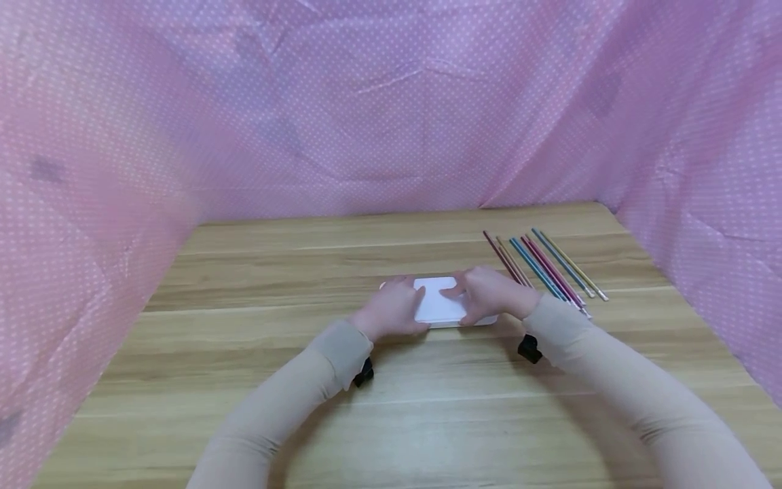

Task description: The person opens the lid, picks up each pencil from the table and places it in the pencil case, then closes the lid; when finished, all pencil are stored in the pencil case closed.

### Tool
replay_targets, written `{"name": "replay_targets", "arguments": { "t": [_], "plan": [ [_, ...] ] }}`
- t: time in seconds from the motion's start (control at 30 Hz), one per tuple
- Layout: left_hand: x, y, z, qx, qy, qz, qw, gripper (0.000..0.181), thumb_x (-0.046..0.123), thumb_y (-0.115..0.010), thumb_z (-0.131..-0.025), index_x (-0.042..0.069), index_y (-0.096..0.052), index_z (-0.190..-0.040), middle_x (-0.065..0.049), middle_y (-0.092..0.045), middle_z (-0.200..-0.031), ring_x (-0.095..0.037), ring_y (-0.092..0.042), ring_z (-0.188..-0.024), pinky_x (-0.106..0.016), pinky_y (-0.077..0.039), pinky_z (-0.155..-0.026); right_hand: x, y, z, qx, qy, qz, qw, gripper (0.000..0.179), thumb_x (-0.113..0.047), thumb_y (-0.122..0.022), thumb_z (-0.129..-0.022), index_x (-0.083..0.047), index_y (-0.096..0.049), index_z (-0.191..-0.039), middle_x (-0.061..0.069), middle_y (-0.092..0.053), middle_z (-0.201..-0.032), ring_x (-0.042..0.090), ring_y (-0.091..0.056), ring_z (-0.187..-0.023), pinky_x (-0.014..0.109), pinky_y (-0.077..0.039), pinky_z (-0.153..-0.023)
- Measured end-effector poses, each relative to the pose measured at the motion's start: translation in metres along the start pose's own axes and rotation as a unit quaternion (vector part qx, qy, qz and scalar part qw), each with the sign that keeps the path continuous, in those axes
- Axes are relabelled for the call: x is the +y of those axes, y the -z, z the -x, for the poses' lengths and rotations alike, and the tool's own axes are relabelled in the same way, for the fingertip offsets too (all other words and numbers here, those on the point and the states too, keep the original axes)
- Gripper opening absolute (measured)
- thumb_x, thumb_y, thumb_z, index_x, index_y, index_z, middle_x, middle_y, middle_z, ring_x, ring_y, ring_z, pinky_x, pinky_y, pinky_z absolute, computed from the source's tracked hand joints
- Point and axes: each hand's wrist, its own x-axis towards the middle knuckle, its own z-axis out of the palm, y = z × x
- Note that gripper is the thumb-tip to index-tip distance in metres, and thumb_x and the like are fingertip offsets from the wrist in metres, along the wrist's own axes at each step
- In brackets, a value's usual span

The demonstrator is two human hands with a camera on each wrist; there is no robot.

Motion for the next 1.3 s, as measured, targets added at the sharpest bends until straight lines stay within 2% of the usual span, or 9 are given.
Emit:
{"name": "replay_targets", "arguments": {
  "t": [0.13,0.47,0.7,0.87,0.97,1.1,1.2,1.3],
  "plan": [
    [0.003,-0.002,-0.002,0.009,0.008,0.010,0.9999,0.047,0.045,-0.072,-0.072,0.005,-0.067,-0.097,-0.009,-0.063,-0.092,-0.025,-0.061,-0.091,-0.038,-0.048,-0.093,0.000,-0.001,0.002,0.000,0.004,0.002,1.0000,0.060,-0.027,-0.087,-0.060,-0.009,-0.070,-0.114,0.025,-0.065,-0.111,0.007,-0.045,-0.058,0.028,-0.053,-0.066],
    [0.005,-0.003,-0.009,0.007,0.002,-0.006,1.0000,0.047,0.044,-0.075,-0.070,0.006,-0.067,-0.096,-0.008,-0.063,-0.092,-0.023,-0.060,-0.089,-0.036,-0.049,-0.091,0.007,0.001,0.003,0.002,0.022,-0.003,0.9997,0.059,-0.026,-0.087,-0.059,-0.007,-0.070,-0.113,0.022,-0.067,-0.107,0.004,-0.039,-0.056,0.019,-0.043,-0.055],
    [0.004,-0.003,-0.006,0.014,-0.009,-0.015,0.9998,0.057,0.044,-0.075,-0.072,0.003,-0.067,-0.111,-0.008,-0.065,-0.094,-0.022,-0.061,-0.090,-0.035,-0.049,-0.092,0.003,0.002,0.003,-0.002,0.012,-0.011,0.9999,0.058,-0.024,-0.084,-0.059,-0.008,-0.070,-0.113,0.022,-0.067,-0.108,0.007,-0.040,-0.057,0.019,-0.040,-0.053],
    [0.004,-0.003,-0.005,0.019,0.003,-0.015,0.9997,0.056,0.046,-0.077,-0.070,0.005,-0.068,-0.107,-0.007,-0.065,-0.092,-0.021,-0.061,-0.089,-0.036,-0.049,-0.089,0.001,-0.001,0.003,0.008,0.010,0.003,0.9999,0.059,-0.028,-0.085,-0.061,-0.010,-0.070,-0.115,0.021,-0.066,-0.110,0.007,-0.044,-0.060,0.022,-0.046,-0.060],
    [0.004,-0.003,-0.003,0.020,0.006,-0.011,0.9997,0.058,0.046,-0.076,-0.071,0.004,-0.067,-0.111,-0.007,-0.064,-0.093,-0.021,-0.060,-0.087,-0.036,-0.049,-0.087,0.001,-0.004,0.005,0.010,0.009,0.012,0.9998,0.061,-0.029,-0.085,-0.063,-0.011,-0.068,-0.119,0.022,-0.064,-0.113,0.011,-0.048,-0.064,0.028,-0.050,-0.065],
    [0.005,-0.002,0.002,0.010,0.009,0.012,0.9998,0.067,0.047,-0.075,-0.074,0.003,-0.062,-0.123,-0.010,-0.063,-0.101,-0.022,-0.058,-0.090,-0.036,-0.048,-0.089,0.003,-0.005,0.010,0.011,0.029,0.031,0.9991,0.061,-0.030,-0.082,-0.068,-0.010,-0.065,-0.123,0.027,-0.059,-0.122,0.029,-0.064,-0.089,0.043,-0.054,-0.083],
    [0.003,-0.001,0.004,0.008,0.008,0.032,0.9994,0.072,0.047,-0.074,-0.076,0.003,-0.056,-0.130,-0.014,-0.062,-0.111,-0.025,-0.058,-0.101,-0.038,-0.046,-0.095,0.005,-0.004,0.013,0.020,0.055,0.022,0.9980,0.056,-0.027,-0.079,-0.072,-0.006,-0.065,-0.122,0.029,-0.055,-0.127,0.039,-0.059,-0.110,0.049,-0.050,-0.093],
    [0.000,-0.001,0.006,0.013,0.002,0.056,0.9984,0.074,0.045,-0.074,-0.077,0.002,-0.053,-0.133,-0.020,-0.059,-0.124,-0.031,-0.055,-0.114,-0.040,-0.042,-0.103,0.006,-0.001,0.015,0.030,0.077,-0.013,0.9965,0.050,-0.022,-0.077,-0.074,-0.004,-0.066,-0.119,0.028,-0.056,-0.128,0.040,-0.058,-0.113,0.049,-0.049,-0.093]
  ]
}}
